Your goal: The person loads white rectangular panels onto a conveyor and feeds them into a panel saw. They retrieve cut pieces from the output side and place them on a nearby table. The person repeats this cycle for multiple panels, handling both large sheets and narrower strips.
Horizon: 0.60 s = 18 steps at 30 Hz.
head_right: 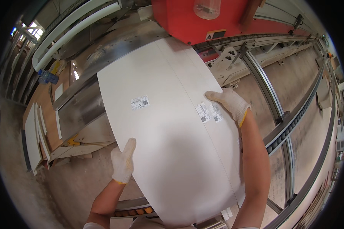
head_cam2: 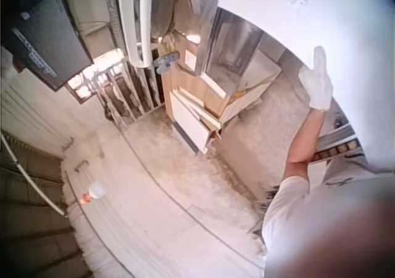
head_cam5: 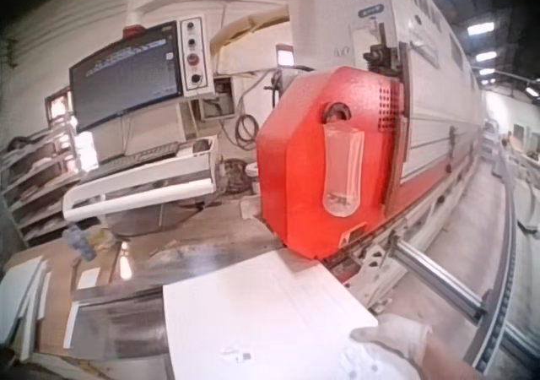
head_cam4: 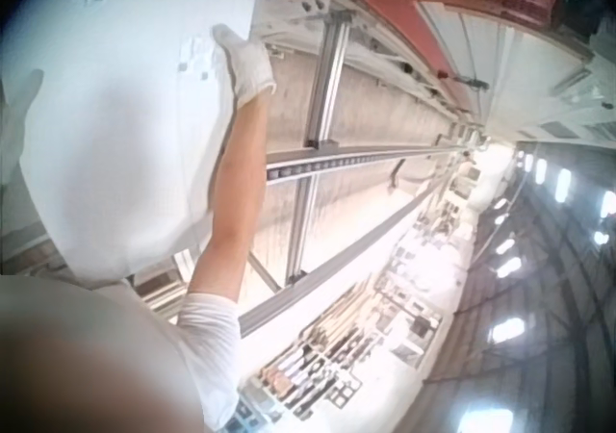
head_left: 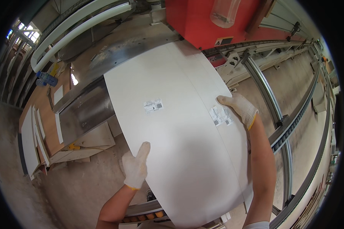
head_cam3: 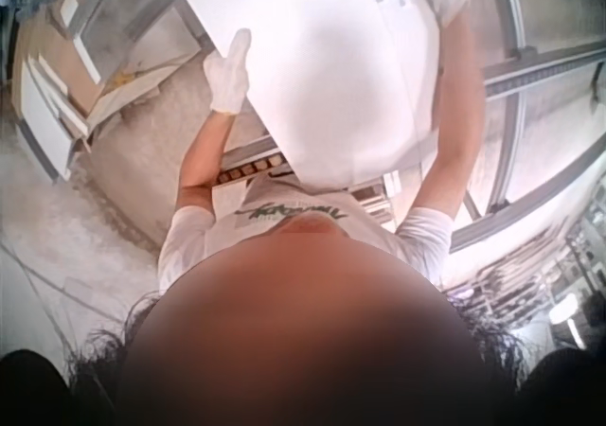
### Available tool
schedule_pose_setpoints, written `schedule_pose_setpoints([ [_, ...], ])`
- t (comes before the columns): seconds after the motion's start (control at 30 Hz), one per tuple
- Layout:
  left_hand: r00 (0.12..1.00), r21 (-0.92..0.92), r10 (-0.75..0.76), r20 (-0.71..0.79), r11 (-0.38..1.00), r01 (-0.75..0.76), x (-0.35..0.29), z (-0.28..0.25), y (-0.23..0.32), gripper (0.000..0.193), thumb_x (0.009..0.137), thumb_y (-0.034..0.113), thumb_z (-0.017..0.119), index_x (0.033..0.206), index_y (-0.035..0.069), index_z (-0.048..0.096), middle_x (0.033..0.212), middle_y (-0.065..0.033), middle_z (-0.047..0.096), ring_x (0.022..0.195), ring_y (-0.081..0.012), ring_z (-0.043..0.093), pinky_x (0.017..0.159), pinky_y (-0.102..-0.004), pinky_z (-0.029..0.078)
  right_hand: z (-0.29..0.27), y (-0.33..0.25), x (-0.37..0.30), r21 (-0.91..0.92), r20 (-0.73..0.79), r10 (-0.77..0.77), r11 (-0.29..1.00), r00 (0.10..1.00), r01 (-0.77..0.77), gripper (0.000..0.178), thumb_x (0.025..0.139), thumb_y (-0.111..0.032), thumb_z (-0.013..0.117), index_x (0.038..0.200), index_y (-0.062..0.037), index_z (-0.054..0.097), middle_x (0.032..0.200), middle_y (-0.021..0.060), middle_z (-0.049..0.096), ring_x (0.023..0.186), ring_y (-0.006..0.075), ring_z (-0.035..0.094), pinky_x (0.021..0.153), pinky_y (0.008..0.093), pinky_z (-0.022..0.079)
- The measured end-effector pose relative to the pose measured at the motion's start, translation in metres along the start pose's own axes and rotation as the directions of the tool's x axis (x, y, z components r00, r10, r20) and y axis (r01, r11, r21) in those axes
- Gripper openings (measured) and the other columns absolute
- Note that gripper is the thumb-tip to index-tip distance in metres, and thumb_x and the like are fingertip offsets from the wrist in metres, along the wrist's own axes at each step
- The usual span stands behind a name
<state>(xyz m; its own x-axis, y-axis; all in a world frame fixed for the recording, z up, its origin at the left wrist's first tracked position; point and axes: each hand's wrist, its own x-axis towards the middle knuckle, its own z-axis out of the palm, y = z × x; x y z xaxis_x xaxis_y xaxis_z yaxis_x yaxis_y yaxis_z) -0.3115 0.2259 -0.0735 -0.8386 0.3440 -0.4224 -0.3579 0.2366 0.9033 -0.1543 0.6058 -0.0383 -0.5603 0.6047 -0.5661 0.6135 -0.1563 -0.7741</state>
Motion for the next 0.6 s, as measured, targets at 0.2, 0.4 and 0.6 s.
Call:
schedule_pose_setpoints([
  [0.2, 0.999, -0.064, 0.038, 0.002, 0.997, -0.038, 0.001, 0.087, -0.004, 0.025, 0.104, 0.019, 0.085, 0.099, -0.004, 0.080, 0.086, 0.0046, 0.069, 0.074, -0.0038, 0.052, 0.063, -0.0292, 0.041, -0.076, 0.011, 0.031, 0.018, -0.029, -0.032, 0.999, 0.999, 0.033, 0.064, 0.097, -0.041, 0.084, 0.125, 0.0161, 0.075, 0.102, 0.0169, 0.082, 0.080, 0.0217, 0.079, 0.071, 0.0376, 0.063],
  [0.4, 0.763, 0.456, 0.596, 0.251, 0.623, -0.636, 0.010, 0.153, -0.006, 0.030, 0.106, 0.024, 0.083, 0.098, -0.004, 0.079, 0.084, 0.0049, 0.067, 0.072, -0.0050, 0.051, 0.062, -0.0304, 0.041, -0.155, 0.016, 0.052, 0.015, -0.030, 0.002, 1.000, 1.000, -0.002, 0.065, 0.096, -0.040, 0.086, 0.127, 0.0161, 0.074, 0.105, 0.0185, 0.082, 0.081, 0.0228, 0.079, 0.071, 0.0367, 0.063],
  [0.6, 0.998, -0.032, 0.039, 0.050, 0.999, -0.038, 0.001, 0.238, 0.007, 0.034, 0.104, 0.029, 0.086, 0.100, -0.004, 0.079, 0.083, 0.0040, 0.065, 0.071, -0.0047, 0.049, 0.062, -0.0294, 0.040, -0.221, 0.025, 0.071, 0.017, -0.087, -0.047, 0.999, 0.995, 0.049, 0.080, 0.096, -0.042, 0.086, 0.141, 0.0197, 0.064, 0.117, 0.0232, 0.080, 0.096, 0.0255, 0.080, 0.085, 0.0364, 0.063],
])
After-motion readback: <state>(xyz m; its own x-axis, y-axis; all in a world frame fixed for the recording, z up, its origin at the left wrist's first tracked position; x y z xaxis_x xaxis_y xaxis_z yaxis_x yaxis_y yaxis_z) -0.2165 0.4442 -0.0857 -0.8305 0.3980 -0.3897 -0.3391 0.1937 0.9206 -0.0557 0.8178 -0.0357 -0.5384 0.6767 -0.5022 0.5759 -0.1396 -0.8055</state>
